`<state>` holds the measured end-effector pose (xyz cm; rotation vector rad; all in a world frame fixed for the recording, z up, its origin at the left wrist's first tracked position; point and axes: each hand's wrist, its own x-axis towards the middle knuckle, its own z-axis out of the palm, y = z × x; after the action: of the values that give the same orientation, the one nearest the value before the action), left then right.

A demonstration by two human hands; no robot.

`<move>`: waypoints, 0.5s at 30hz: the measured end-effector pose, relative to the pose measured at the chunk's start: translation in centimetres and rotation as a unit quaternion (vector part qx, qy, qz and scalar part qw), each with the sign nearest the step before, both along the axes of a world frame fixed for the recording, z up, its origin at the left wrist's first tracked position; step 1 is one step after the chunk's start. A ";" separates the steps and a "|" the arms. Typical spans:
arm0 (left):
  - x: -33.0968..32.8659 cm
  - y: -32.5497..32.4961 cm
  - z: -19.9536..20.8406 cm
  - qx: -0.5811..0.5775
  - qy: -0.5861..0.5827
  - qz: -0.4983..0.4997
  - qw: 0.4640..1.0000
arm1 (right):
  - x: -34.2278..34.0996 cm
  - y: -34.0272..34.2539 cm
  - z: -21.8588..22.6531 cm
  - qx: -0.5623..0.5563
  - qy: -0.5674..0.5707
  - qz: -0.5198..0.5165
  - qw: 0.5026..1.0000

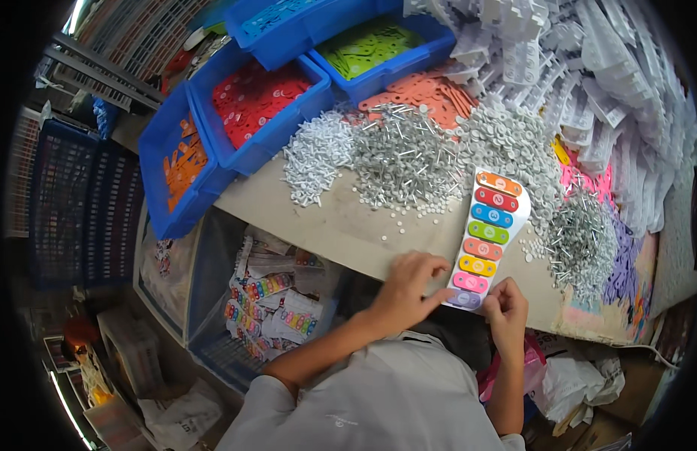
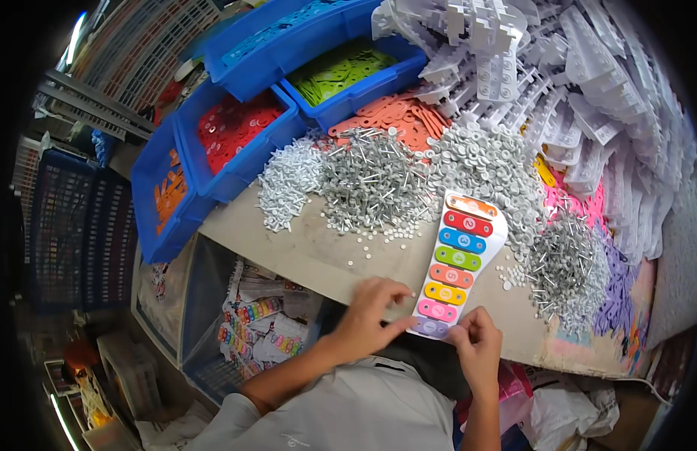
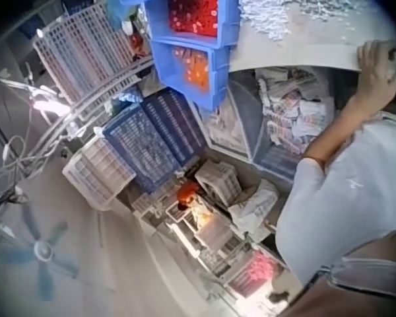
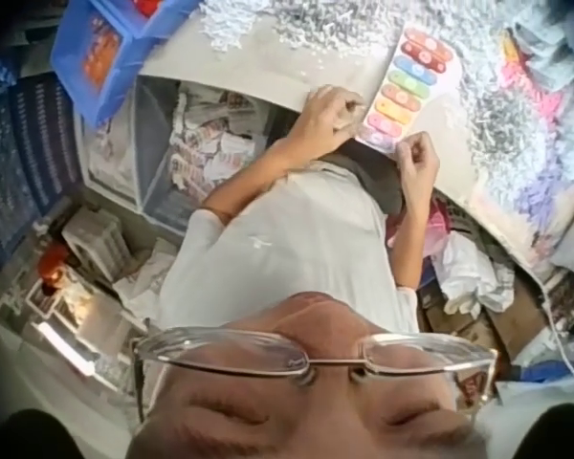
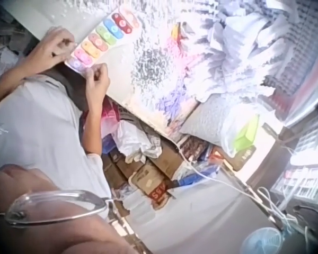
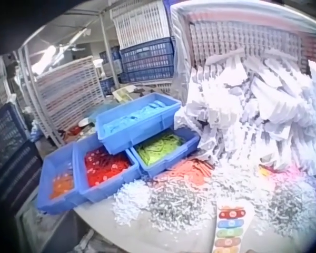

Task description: The recorder is assembling small colorful components into white plastic toy bases at a workbench.

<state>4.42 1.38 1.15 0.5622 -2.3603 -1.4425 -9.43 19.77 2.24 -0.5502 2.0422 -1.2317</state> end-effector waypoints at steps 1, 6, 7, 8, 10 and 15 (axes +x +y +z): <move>0.3 -1.4 -0.1 -0.090 0.047 0.067 0.993 | 0.0 0.6 -0.8 -0.054 -0.026 -0.040 0.997; 3.9 -11.1 -0.5 -0.287 0.003 0.304 0.908 | -0.7 1.6 -1.6 -0.150 -0.072 -0.121 0.979; 4.4 -12.5 -0.6 -0.313 -0.025 0.321 0.894 | -0.6 1.7 -1.8 -0.130 -0.049 -0.119 0.983; 5.2 -13.5 -1.0 -0.316 -0.031 0.327 0.890 | -0.5 1.3 -1.7 -0.128 -0.051 -0.116 0.984; 6.2 -14.6 -2.2 -0.307 -0.045 0.332 0.891 | -0.4 1.4 -2.6 -0.099 -0.027 -0.114 0.988; 5.9 -15.0 -2.3 -0.384 -0.065 0.308 0.868 | -0.4 1.2 -1.8 -0.136 -0.100 -0.111 0.979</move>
<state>10.36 -13.59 -1.13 1.0456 -2.2668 -0.1554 -9.84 20.93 0.41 -0.3106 1.8129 -1.6455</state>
